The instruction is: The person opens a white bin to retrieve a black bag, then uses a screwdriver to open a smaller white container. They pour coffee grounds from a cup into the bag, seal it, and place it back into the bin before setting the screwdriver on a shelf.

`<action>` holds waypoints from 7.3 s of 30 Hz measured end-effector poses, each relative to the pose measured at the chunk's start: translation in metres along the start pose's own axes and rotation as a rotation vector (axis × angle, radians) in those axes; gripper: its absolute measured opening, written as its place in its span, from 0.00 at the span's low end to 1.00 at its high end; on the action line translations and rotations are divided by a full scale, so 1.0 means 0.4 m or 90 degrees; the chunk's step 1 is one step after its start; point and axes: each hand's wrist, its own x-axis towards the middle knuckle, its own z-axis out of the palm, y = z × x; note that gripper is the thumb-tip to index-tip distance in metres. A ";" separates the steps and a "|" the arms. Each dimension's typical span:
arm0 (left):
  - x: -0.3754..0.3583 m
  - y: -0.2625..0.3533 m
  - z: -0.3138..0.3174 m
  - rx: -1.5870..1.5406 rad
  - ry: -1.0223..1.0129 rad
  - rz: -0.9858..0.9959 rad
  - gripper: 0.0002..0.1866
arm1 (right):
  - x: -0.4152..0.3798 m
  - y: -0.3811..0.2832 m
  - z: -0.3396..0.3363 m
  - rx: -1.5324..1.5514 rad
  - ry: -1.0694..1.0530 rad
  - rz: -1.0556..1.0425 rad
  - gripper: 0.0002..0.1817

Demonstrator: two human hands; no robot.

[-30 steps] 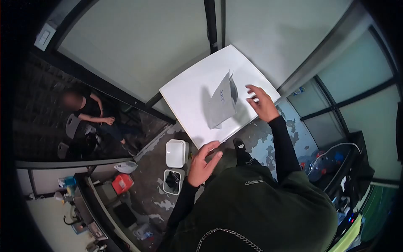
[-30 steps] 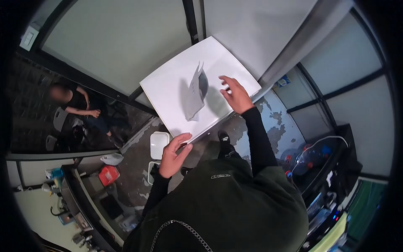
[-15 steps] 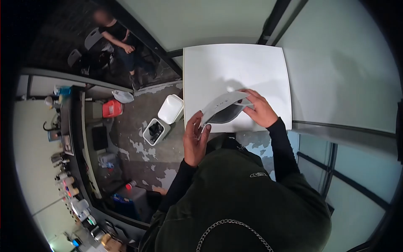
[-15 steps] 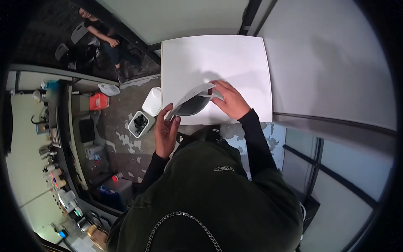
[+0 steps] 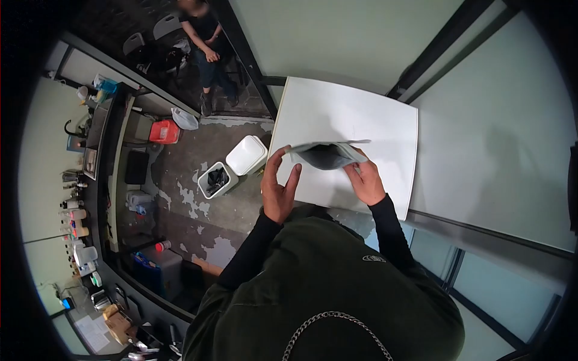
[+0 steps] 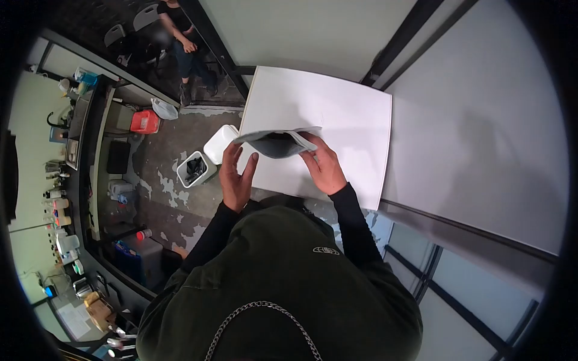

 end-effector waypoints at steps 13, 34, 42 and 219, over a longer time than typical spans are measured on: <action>0.046 -0.344 0.015 0.028 -0.239 -0.049 0.15 | 0.053 0.365 0.120 -0.016 -0.033 -0.011 0.40; -0.166 -0.108 -0.204 -0.436 -0.327 -0.524 0.40 | -0.126 0.151 0.205 0.488 -0.304 0.424 0.11; -0.160 -0.077 -0.278 -0.176 -0.391 -0.253 0.44 | -0.145 0.144 0.280 0.511 -0.313 0.335 0.14; -0.280 -0.004 -0.760 0.336 -0.279 0.021 0.16 | -0.017 -0.287 0.750 0.141 -0.835 -0.062 0.46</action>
